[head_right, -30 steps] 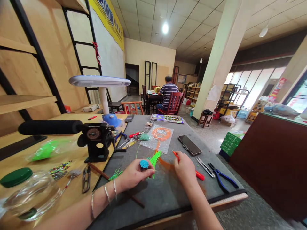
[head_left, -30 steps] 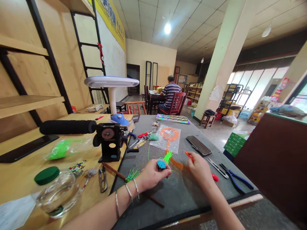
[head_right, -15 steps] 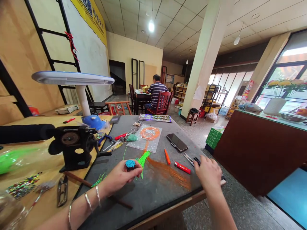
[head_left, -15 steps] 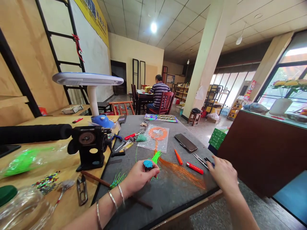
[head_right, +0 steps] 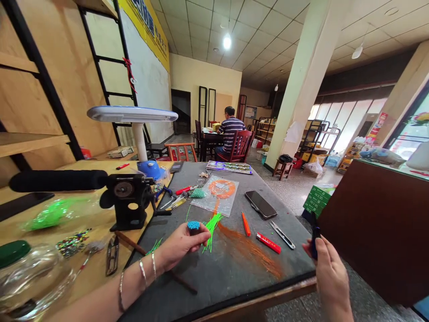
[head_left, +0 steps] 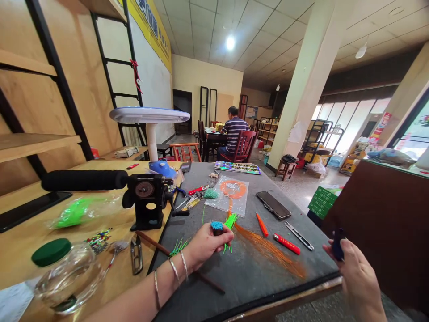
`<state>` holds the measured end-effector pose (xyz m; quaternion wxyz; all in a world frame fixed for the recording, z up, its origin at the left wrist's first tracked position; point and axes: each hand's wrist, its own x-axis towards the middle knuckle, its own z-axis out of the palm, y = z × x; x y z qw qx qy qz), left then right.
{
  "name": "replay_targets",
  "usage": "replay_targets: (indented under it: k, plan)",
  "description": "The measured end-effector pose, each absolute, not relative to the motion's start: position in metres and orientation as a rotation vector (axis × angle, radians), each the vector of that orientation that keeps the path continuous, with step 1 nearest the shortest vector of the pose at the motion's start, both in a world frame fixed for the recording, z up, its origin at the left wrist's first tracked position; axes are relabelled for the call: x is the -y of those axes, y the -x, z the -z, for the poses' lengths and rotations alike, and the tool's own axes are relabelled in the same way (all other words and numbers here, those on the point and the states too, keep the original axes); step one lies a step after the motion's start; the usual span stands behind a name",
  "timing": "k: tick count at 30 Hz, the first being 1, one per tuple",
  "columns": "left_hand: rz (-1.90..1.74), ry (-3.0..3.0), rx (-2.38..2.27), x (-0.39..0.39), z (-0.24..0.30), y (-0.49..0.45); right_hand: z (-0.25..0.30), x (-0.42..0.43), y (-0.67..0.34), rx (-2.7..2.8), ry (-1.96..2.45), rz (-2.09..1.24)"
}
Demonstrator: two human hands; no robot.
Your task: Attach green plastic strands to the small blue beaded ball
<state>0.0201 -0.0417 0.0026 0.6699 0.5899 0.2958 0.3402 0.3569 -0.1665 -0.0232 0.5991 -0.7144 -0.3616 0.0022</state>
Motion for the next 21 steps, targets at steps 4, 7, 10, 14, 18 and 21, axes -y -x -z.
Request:
replay_targets:
  k: [4,7,10,14,18,21]
  plan:
    - [-0.812,-1.297,-0.656,0.041,-0.002,-0.021,0.01,0.159,-0.289,1.008,1.369,-0.563]
    - [-0.85,-1.291,-0.639,0.041,-0.003,-0.021,0.011,0.151,-0.24,1.321,1.473,-0.612]
    - [-0.874,-1.285,-0.635,0.041,-0.005,-0.021,0.018,0.146,-0.209,1.465,1.563,-0.519]
    - [-0.887,-1.27,-0.643,0.042,-0.008,-0.021,0.024,0.142,-0.196,1.559,1.626,-0.379]
    - [-0.881,-1.261,-0.637,0.043,-0.008,-0.022,0.028,0.14,-0.194,1.633,1.632,-0.303]
    - [-0.881,-1.275,-0.631,0.042,-0.007,-0.021,0.028,0.139,-0.192,1.676,1.622,-0.261]
